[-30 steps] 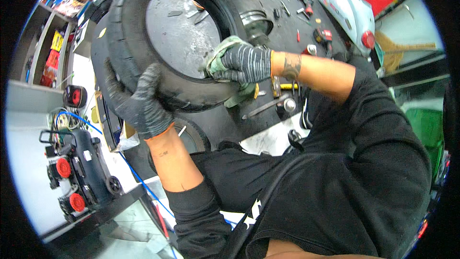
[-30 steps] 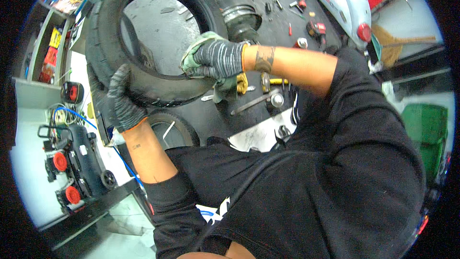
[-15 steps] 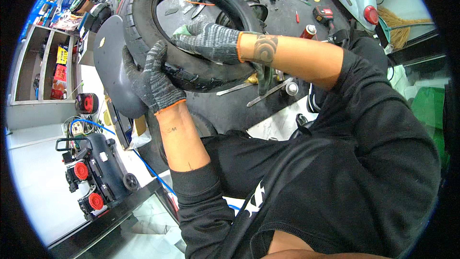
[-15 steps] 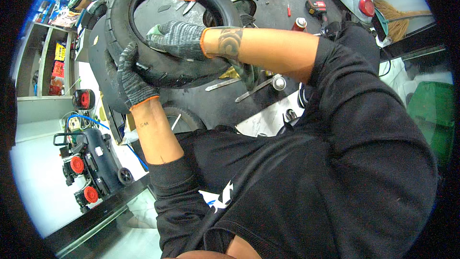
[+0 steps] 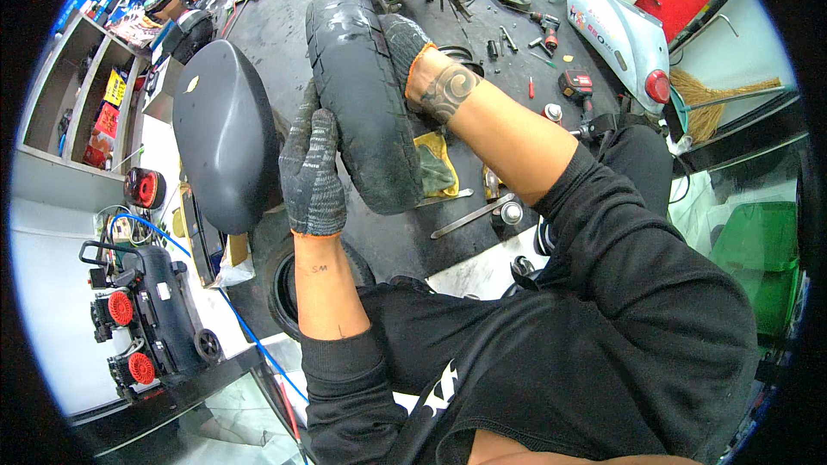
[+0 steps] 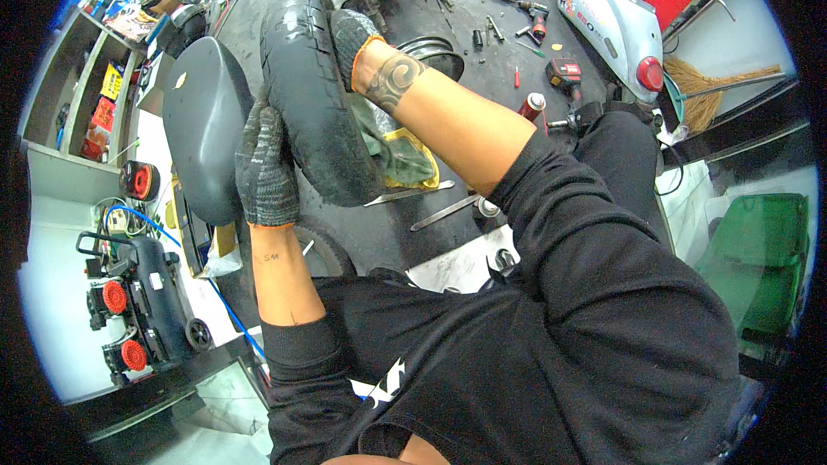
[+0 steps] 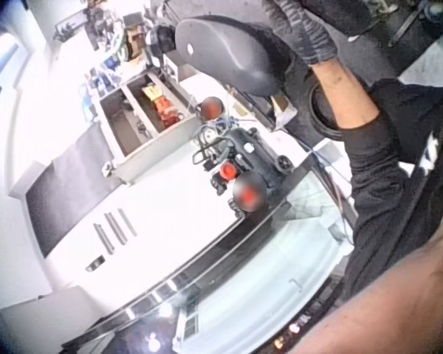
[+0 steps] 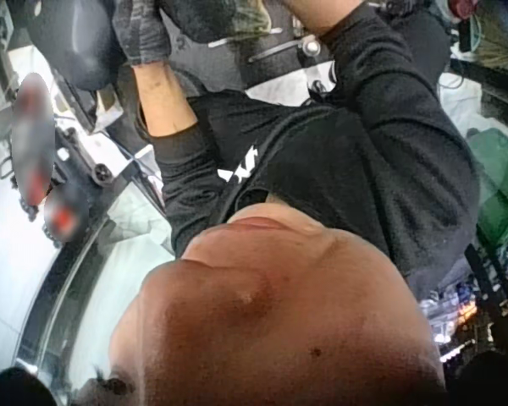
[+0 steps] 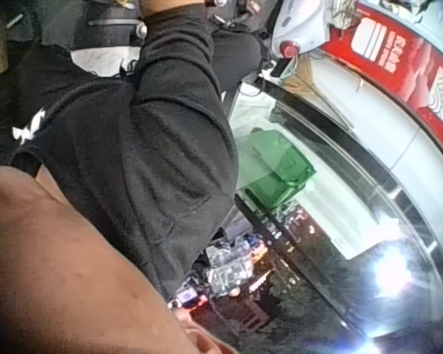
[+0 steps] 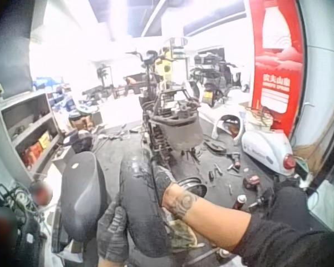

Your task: The person sits on the floor and wipes the inner and outer surfaces of a motorcycle tire with a cloth. They rotate the tire to access different areas and continue wiping until the tire appears clean.

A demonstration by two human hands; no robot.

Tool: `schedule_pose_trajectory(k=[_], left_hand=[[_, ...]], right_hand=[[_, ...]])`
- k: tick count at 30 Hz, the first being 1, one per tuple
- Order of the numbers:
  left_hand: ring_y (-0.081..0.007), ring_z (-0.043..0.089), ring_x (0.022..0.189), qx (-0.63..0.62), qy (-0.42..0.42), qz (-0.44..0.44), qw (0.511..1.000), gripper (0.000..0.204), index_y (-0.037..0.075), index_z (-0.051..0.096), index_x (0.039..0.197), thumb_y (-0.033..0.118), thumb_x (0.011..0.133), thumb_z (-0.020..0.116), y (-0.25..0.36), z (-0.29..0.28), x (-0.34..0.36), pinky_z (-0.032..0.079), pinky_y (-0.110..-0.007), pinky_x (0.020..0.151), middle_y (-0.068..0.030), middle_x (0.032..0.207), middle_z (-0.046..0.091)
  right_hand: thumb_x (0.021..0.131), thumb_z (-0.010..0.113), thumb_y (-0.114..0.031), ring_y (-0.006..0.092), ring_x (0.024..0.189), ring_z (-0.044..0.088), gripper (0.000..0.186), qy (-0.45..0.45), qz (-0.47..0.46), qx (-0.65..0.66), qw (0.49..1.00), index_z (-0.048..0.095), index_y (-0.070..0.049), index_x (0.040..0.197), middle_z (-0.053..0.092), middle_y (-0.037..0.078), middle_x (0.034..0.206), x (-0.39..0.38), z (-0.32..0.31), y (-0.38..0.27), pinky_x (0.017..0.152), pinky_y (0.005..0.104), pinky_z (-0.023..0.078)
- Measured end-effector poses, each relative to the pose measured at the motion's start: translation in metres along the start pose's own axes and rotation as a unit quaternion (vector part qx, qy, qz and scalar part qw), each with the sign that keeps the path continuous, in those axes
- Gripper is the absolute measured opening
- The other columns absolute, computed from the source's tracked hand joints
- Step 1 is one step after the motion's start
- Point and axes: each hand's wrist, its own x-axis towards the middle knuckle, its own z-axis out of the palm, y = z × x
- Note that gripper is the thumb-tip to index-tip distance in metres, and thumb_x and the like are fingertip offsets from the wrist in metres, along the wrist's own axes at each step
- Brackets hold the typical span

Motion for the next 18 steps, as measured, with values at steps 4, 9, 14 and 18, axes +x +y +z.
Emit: schedule_pose_trajectory(k=[4, 9, 14, 18], left_hand=[[-0.0203, 0.054, 0.132, -0.030, 0.016, -0.039, 0.999, 0.048, -0.005, 0.049, 0.150, 0.018, 0.108, 0.055, -0.007, -0.007, 0.001, 0.041, -0.034, 0.116, -0.0151, 0.144, 0.059], [-0.0200, 0.053, 0.134, -0.048, -0.004, -0.022, 0.999, 0.049, -0.004, 0.048, 0.152, 0.016, 0.108, 0.055, -0.010, -0.001, 0.006, 0.040, -0.034, 0.116, -0.0167, 0.148, 0.057], [-0.0198, 0.053, 0.134, -0.092, 0.024, -0.032, 0.995, 0.050, -0.003, 0.048, 0.152, 0.017, 0.107, 0.056, -0.005, 0.005, 0.011, 0.040, -0.035, 0.116, -0.0155, 0.151, 0.055], [-0.0328, 0.056, 0.132, 0.267, -0.036, 0.176, 0.947, 0.082, -0.003, 0.046, 0.149, 0.033, 0.084, 0.083, -0.020, 0.009, 0.015, 0.044, -0.040, 0.114, -0.0207, 0.142, 0.059]], right_hand=[[0.109, 0.039, -0.026, 0.0258, 0.123, 0.061, 0.038, -0.043, 0.007, -0.050, 0.998, 0.068, -0.015, 0.130, 0.070, 0.011, 0.131, 0.032, -0.029, 0.024, 0.108, 0.0378, 0.044], [0.107, 0.046, -0.024, 0.0251, 0.118, 0.064, 0.033, -0.019, -0.167, -0.607, 0.777, 0.072, -0.014, 0.125, 0.071, 0.010, 0.127, 0.047, -0.048, 0.022, 0.102, 0.0364, 0.049], [0.106, 0.051, -0.025, 0.0254, 0.128, 0.061, 0.036, -0.010, -0.169, -0.848, 0.502, 0.065, -0.012, 0.137, 0.066, 0.011, 0.139, 0.043, -0.066, 0.011, 0.109, 0.0369, 0.045], [0.108, 0.049, -0.030, 0.0264, 0.131, 0.057, 0.041, -0.004, -0.193, -0.934, 0.300, 0.061, -0.012, 0.142, 0.063, 0.010, 0.143, 0.056, -0.098, 0.026, 0.115, 0.0388, 0.040]])
